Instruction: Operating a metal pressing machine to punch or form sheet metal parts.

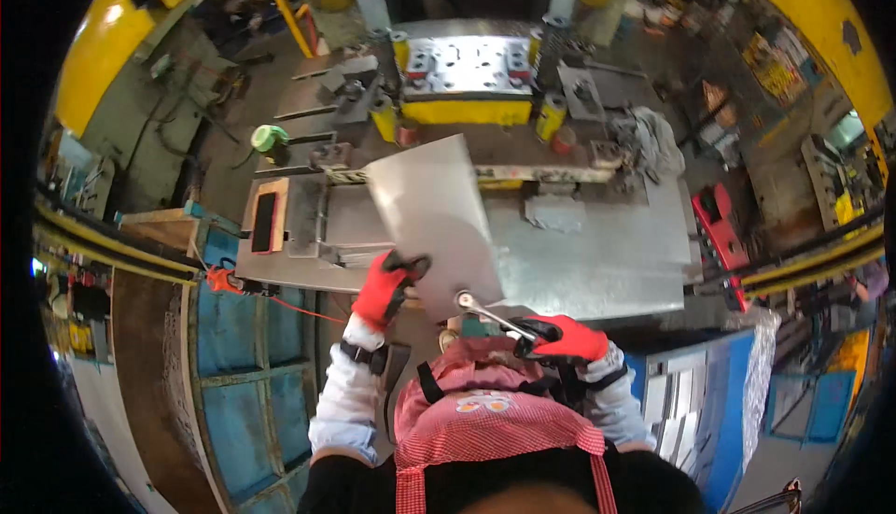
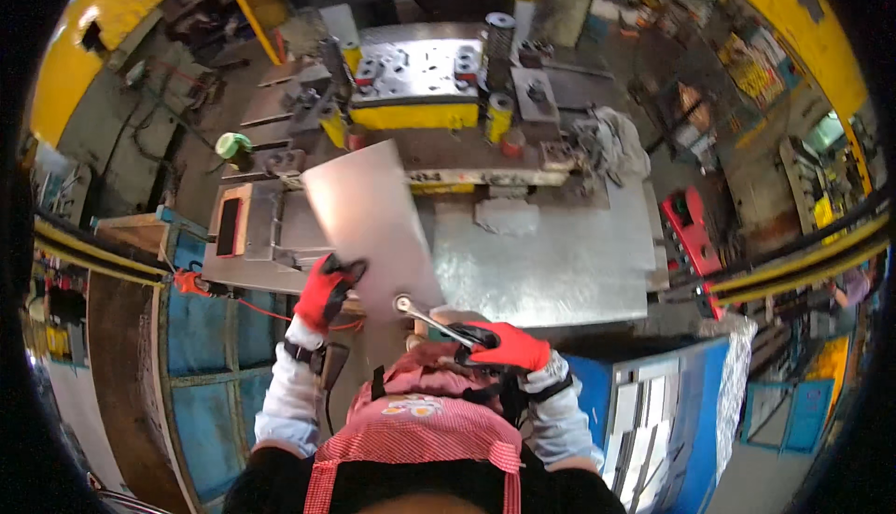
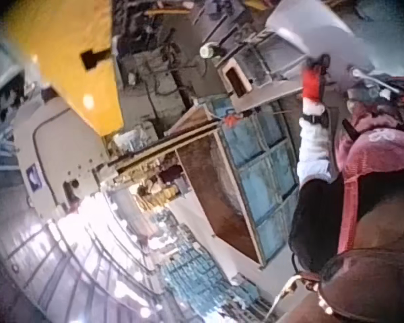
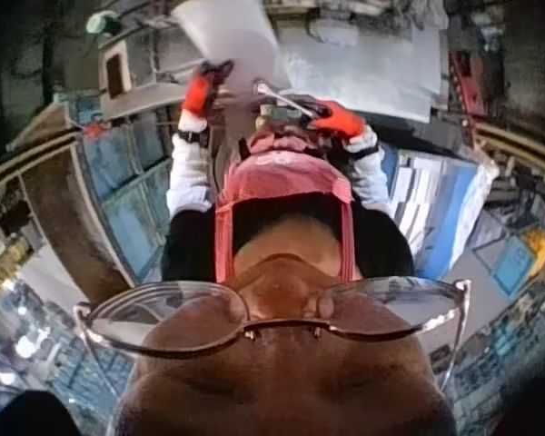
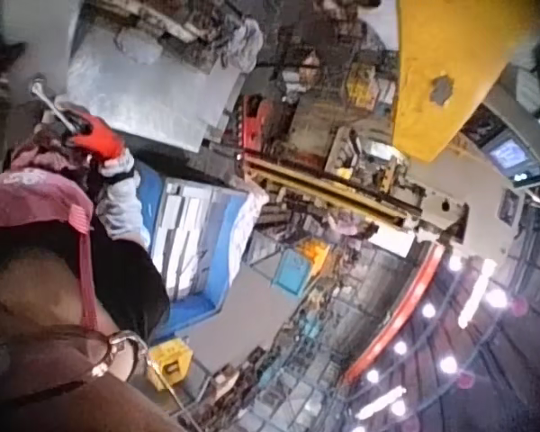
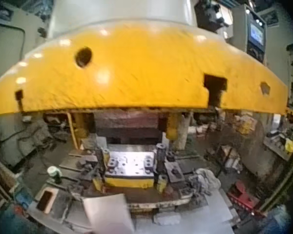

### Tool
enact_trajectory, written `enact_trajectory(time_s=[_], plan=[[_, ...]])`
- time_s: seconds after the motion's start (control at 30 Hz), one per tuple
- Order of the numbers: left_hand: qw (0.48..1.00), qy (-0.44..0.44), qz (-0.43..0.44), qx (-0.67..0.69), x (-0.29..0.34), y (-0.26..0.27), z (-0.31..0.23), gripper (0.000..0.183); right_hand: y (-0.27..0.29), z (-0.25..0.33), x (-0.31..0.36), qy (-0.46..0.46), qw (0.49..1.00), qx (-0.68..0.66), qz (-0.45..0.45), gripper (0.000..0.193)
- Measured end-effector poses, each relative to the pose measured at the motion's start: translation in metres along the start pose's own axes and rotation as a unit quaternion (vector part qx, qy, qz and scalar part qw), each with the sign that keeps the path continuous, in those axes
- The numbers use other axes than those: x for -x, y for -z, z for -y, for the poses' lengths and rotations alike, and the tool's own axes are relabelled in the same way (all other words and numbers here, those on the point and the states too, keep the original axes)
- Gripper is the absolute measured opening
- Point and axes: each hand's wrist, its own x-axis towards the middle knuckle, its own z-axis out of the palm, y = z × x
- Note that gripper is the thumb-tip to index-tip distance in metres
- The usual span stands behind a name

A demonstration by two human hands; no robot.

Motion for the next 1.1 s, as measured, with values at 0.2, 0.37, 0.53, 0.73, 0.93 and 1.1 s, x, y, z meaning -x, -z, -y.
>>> enact_trajectory(time_s=[0.2, 0.37, 0.53, 0.73, 0.93, 1.1], plan=[[0.982, -0.127, 0.058, 0.131, -0.158, 0.001, 0.013, 0.016, 0.0, 0.073, -0.021, 0.042, 0.97, -0.151, -0.184, 0.051], [0.976, 0.016, 0.157, 0.151, -0.245, 0.017, -0.006, 0.018, 0.028, 0.098, -0.066, 0.105, 0.957, -0.197, -0.184, 0.046], [0.948, -0.261, 0.017, -0.183, -0.252, 0.02, -0.005, 0.03, 0.045, 0.11, -0.092, 0.095, 0.953, -0.211, -0.197, 0.045], [0.869, 0.003, 0.065, 0.49, -0.151, -0.058, -0.028, 0.038, 0.056, 0.113, -0.103, 0.137, 0.969, -0.118, -0.167, 0.048], [0.828, -0.03, 0.136, 0.543, -0.163, -0.069, -0.002, 0.032, 0.057, 0.124, -0.104, 0.113, 0.977, -0.068, -0.164, 0.026], [0.827, 0.008, 0.103, 0.553, -0.154, -0.088, -0.042, 0.036, 0.06, 0.124, -0.096, 0.085, 0.964, -0.139, -0.21, 0.034]])
